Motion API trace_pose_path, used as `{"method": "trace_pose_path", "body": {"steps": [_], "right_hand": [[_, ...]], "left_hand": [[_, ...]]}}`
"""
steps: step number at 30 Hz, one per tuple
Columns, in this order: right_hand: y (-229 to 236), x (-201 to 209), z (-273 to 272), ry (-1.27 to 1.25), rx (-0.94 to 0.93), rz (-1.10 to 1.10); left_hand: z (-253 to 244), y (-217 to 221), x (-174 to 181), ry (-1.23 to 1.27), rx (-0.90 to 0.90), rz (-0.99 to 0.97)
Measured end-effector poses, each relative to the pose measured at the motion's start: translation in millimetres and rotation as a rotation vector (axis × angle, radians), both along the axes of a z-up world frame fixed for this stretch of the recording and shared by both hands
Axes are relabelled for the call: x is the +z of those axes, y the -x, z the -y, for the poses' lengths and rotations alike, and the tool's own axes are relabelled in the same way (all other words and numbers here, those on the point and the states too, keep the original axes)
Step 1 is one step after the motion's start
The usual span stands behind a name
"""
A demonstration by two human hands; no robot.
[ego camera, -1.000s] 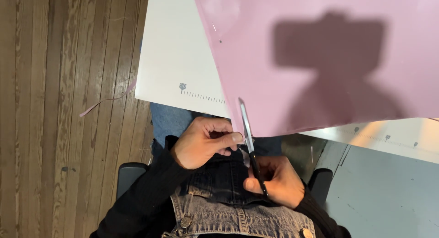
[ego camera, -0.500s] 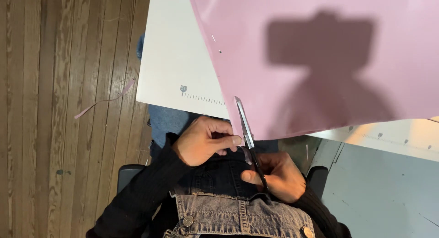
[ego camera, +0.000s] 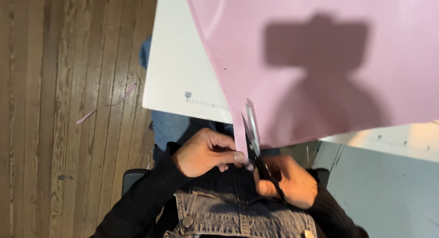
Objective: The person cuts a strip off the edge of a pink fabric panel with scissors, then turns a pink fabric bag right-side out, aligns its white inner lining, and folds and smooths the top edge while fitting a white printed panel into the bag opening.
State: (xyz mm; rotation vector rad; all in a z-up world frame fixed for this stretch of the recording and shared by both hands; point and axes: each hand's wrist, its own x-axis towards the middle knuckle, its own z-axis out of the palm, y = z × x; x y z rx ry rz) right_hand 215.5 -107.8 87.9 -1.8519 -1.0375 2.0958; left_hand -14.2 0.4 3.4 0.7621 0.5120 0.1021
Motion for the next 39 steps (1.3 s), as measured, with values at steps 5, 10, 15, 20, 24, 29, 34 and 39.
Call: {"method": "trace_pose_path", "body": {"steps": [5, 10, 15, 20, 24, 29, 34, 39], "right_hand": [[1, 0, -13, 0.024, 0.054, 0.146], [8, 10, -30, 0.111, 0.013, 0.152], [3, 5, -28, 0.141, 0.038, 0.168], [8, -2, -20, 0.154, -0.095, 0.152], [10, 0, -23, 0.173, -0.156, 0.148], [10, 14, -41, 0.129, -0.094, 0.166], [12, 15, -45, 0.178, 0.092, 0.327], [10, 9, -43, 0.148, -0.117, 0.158]], "left_hand": [[8, -9, -2, -0.018, 0.022, 0.038], [14, -12, -2, -0.029, -0.003, 0.01], [16, -15, -7, -0.059, 0.012, -0.035], [18, -17, -12, -0.068, 0.005, -0.039], [21, -18, -16, -0.048, 0.016, -0.037], [22, -23, -13, -0.042, -0.036, -0.069], [24, -20, -16, -0.065, -0.003, -0.02], [19, -18, -15, -0.067, -0.054, -0.05]]}}
